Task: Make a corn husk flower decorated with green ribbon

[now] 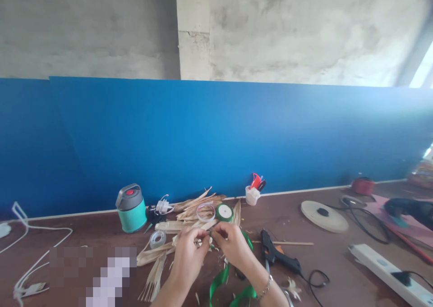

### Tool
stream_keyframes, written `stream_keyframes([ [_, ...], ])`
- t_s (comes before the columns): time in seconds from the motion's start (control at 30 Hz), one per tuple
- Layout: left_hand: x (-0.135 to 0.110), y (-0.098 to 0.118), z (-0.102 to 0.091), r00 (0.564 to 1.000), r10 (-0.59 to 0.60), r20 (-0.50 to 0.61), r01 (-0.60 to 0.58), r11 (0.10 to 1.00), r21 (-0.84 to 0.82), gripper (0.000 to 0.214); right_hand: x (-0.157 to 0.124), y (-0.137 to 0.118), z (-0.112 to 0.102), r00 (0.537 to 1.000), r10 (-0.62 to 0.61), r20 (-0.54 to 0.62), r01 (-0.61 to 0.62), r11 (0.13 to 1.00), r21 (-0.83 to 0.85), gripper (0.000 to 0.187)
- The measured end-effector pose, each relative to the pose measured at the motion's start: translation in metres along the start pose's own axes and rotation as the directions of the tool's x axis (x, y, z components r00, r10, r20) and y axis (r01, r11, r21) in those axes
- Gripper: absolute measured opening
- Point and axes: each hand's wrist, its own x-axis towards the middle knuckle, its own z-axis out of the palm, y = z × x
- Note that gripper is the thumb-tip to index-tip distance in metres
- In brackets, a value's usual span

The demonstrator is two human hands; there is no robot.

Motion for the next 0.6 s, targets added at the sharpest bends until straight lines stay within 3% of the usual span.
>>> stream_keyframes([
  [0.1, 0.001, 0.000, 0.000, 0.999, -0.042, 0.023, 0.043, 0.998, -0.050, 0.016, 0.000, 0.001, 0.002, 1.000, -0.004, -0.018, 0.004, 1.000, -0.013, 0.018],
  [0.2, 0.005, -0.002, -0.003, 0.968, -0.167, 0.188, 0.211, 0.945, -0.249, 0.023, 0.000, 0.000, 0.001, 1.000, -0.017, -0.017, 0.017, 1.000, -0.024, 0.016],
  [0.3, 0.008, -0.004, -0.008, 0.925, -0.219, 0.310, 0.333, 0.860, -0.386, 0.032, 0.000, 0.000, -0.003, 0.999, -0.035, -0.004, 0.035, 0.999, -0.038, 0.016],
  [0.47, 0.007, -0.011, -0.005, 0.906, -0.221, 0.360, 0.340, 0.888, -0.311, 0.034, -0.002, -0.003, -0.003, 0.998, -0.061, 0.009, 0.061, 0.995, -0.076, 0.017],
  [0.6, 0.006, -0.013, 0.002, 0.938, -0.207, 0.279, 0.280, 0.926, -0.254, 0.024, -0.003, -0.007, -0.002, 0.999, -0.054, -0.007, 0.052, 0.991, -0.127, 0.017],
])
